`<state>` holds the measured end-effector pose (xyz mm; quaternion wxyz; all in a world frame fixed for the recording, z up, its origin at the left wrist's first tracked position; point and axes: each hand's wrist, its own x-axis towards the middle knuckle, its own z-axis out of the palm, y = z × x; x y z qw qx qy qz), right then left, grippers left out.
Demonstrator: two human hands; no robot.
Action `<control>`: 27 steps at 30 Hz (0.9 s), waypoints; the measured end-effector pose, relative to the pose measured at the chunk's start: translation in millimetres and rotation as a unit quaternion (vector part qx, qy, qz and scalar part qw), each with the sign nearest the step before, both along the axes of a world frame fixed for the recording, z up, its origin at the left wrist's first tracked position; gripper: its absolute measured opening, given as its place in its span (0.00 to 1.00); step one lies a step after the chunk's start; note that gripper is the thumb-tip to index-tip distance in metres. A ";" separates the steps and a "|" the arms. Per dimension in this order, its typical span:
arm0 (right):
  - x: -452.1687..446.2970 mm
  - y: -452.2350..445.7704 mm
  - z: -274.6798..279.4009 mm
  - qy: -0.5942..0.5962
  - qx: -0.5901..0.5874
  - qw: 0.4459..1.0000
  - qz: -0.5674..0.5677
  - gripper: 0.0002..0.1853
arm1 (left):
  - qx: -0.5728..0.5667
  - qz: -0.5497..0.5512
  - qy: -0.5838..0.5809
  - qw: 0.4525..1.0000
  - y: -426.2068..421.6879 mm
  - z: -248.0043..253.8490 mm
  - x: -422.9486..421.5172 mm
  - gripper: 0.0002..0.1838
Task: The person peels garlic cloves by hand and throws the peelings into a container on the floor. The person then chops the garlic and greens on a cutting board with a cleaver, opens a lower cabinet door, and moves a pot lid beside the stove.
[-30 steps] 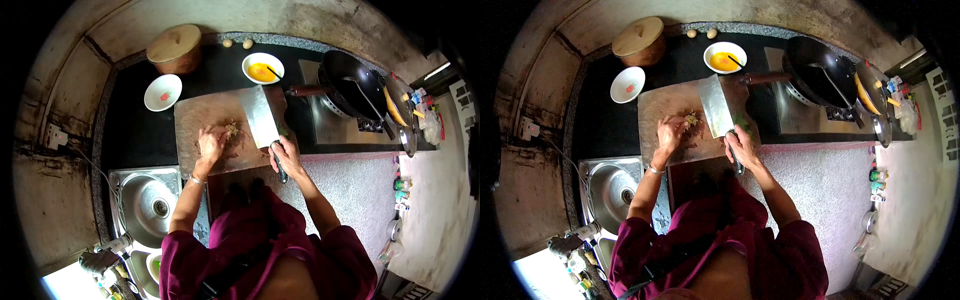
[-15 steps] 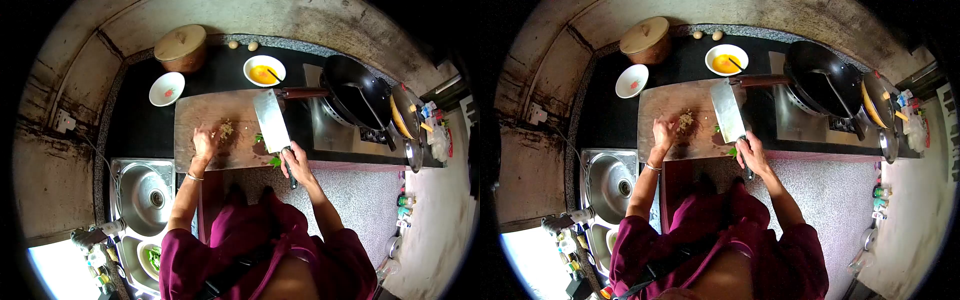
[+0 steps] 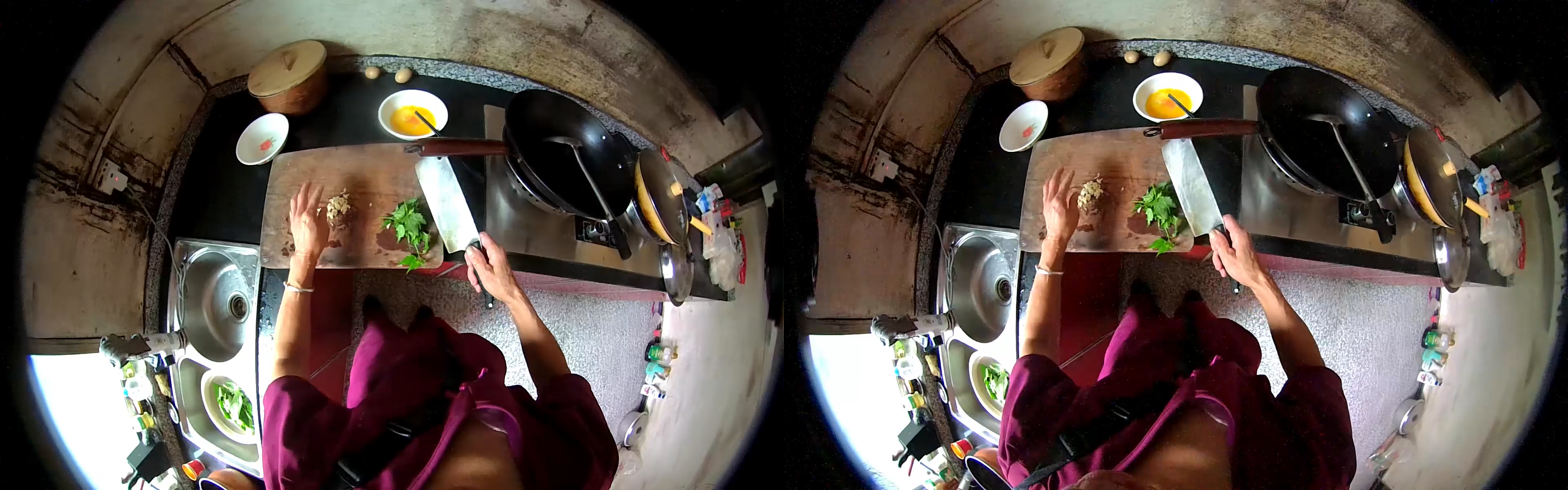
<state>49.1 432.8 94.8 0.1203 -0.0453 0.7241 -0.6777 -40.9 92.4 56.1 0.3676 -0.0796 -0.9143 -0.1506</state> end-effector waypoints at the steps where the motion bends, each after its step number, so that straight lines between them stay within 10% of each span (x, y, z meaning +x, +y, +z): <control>1: 1.0 9.0 -0.9 -0.002 0.045 0.999 -0.002 0.07 | 0.073 0.007 -0.092 0.993 11.4 -11.7 5.7 0.07; 6: 3.9 21.8 2.1 0.002 0.171 0.985 0.001 0.09 | 0.227 0.010 -0.261 0.938 73.0 -4.6 40.5 0.16; 12: 12.8 23.2 -15.4 0.063 0.254 0.964 0.045 0.11 | 0.023 0.024 -0.157 0.987 145.3 -24.5 44.0 0.39; 27: 34.4 22.8 -31.3 -0.078 0.124 0.987 0.069 0.10 | 0.156 -0.098 -0.161 0.970 182.1 -38.4 52.7 0.26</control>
